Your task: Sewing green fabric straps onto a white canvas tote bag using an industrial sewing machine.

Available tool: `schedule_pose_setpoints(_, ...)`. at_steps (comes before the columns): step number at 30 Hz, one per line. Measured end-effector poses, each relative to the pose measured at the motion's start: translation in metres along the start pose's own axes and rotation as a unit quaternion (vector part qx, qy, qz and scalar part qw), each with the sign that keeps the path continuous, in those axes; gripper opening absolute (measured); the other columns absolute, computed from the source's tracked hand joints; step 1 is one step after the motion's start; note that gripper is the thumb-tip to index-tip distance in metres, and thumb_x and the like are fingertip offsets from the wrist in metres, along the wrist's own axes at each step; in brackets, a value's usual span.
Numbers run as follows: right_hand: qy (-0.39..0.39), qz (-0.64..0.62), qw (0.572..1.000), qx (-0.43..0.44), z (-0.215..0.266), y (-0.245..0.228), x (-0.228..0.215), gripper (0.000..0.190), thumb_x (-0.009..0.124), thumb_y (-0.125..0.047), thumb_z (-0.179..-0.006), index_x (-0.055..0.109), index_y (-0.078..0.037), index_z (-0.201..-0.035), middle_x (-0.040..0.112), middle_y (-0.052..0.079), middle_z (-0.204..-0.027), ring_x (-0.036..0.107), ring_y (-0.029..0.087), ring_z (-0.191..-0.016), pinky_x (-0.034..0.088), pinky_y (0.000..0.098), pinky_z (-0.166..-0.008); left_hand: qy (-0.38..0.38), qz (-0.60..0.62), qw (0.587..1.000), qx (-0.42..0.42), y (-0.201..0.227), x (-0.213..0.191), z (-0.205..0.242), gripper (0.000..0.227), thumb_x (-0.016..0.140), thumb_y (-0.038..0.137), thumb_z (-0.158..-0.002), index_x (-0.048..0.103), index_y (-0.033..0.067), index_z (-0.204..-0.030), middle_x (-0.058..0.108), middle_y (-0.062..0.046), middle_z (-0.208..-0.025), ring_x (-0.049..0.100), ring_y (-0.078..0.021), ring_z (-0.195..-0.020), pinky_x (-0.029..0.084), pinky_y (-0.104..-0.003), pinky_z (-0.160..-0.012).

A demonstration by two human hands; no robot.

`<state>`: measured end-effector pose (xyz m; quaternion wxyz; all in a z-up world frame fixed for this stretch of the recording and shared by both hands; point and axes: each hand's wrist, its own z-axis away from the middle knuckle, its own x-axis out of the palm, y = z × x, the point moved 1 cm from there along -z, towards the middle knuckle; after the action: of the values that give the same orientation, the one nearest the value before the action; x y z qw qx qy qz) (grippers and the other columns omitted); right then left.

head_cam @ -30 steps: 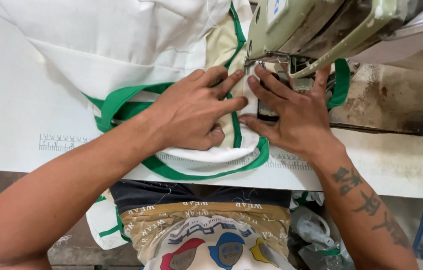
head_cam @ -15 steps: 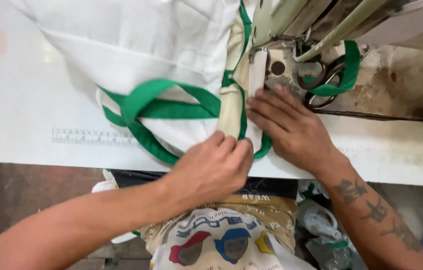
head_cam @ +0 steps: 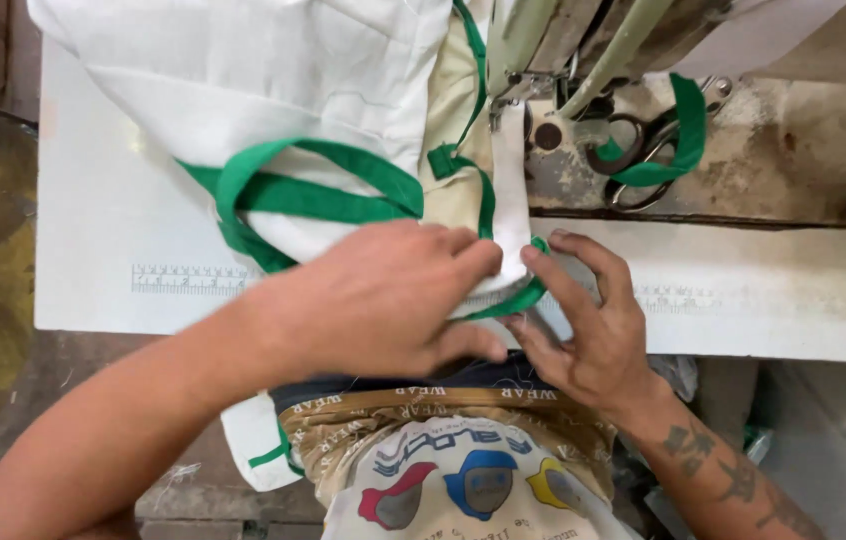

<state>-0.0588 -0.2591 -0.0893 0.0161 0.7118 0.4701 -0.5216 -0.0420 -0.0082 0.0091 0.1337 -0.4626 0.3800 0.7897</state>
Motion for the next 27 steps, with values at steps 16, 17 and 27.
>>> schedule_pose_setpoints(16, -0.088, 0.014, 0.988, 0.127, -0.022, -0.008, -0.033, 0.045, 0.065, -0.034, -0.108, 0.061, 0.0, -0.137, 0.069, 0.019, -0.131, 0.069, 0.035, -0.107, 0.055, 0.0464, -0.083, -0.038, -0.478, 0.877, -0.034, 0.083, 0.09, -0.02, 0.041, 0.049, 0.006, -0.108, 0.065, -0.0125, -0.141, 0.075, -0.026, -0.104, 0.072, -0.0245, -0.074, 0.059, -0.034, -0.062)
schedule_pose_setpoints(17, -0.093, 0.075, 0.986, 0.119, -0.013, -0.008, -0.023, 0.04, 0.068, -0.037, -0.109, 0.073, -0.006, -0.133, 0.073, 0.012, -0.123, 0.067, 0.038, -0.113, 0.049, 0.0518, -0.096, 0.001, -0.47, 0.882, -0.034, 0.081, 0.097, -0.023, 0.033, 0.054, 0.002, -0.106, 0.078, -0.0081, -0.125, 0.073, -0.02, -0.096, 0.066, -0.021, -0.069, 0.046, -0.031, -0.055)
schedule_pose_setpoints(27, -0.192, 0.111, 0.96, -0.171, -0.034, -0.006, -0.025, 0.055, 0.069, 0.003, -0.089, 0.062, 0.003, -0.144, 0.056, 0.026, -0.161, 0.05, 0.044, -0.154, 0.037, 0.0579, -0.132, -0.023, -0.281, 0.958, 0.052, 0.054, 0.03, -0.013, 0.022, 0.069, 0.017, -0.105, 0.083, 0.0153, -0.088, 0.071, -0.009, -0.085, 0.073, -0.0225, -0.062, 0.059, -0.04, -0.047)
